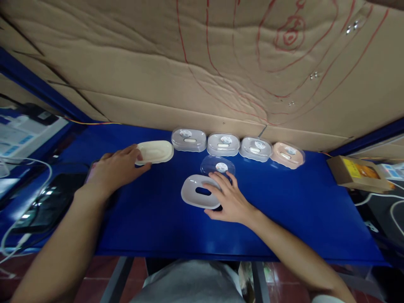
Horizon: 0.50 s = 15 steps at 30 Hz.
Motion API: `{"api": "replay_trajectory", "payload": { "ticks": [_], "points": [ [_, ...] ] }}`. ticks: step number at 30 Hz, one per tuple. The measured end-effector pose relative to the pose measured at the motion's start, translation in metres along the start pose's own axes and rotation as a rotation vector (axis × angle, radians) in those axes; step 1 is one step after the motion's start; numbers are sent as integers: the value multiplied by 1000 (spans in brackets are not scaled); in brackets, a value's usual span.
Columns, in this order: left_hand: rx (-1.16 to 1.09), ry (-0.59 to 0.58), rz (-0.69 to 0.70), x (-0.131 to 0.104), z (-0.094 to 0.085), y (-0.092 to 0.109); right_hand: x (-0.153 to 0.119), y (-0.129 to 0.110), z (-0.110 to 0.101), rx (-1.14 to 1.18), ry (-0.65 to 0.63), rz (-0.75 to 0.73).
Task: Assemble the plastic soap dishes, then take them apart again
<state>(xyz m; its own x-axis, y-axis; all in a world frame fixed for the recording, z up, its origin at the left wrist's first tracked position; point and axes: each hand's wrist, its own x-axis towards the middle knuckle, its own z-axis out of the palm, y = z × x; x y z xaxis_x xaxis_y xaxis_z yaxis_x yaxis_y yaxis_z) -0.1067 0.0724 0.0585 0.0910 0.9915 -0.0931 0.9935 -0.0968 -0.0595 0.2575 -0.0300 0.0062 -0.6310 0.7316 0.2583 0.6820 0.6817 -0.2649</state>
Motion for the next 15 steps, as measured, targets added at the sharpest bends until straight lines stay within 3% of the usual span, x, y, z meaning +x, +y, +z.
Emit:
{"api": "replay_trajectory", "payload": {
  "ticks": [10,15],
  "points": [
    [-55,216,-14,10,31,2,1,4,1,133,-14,-111],
    [-96,293,-45,13,38,1,0,5,1,128,-11,-118]
  ]
}}
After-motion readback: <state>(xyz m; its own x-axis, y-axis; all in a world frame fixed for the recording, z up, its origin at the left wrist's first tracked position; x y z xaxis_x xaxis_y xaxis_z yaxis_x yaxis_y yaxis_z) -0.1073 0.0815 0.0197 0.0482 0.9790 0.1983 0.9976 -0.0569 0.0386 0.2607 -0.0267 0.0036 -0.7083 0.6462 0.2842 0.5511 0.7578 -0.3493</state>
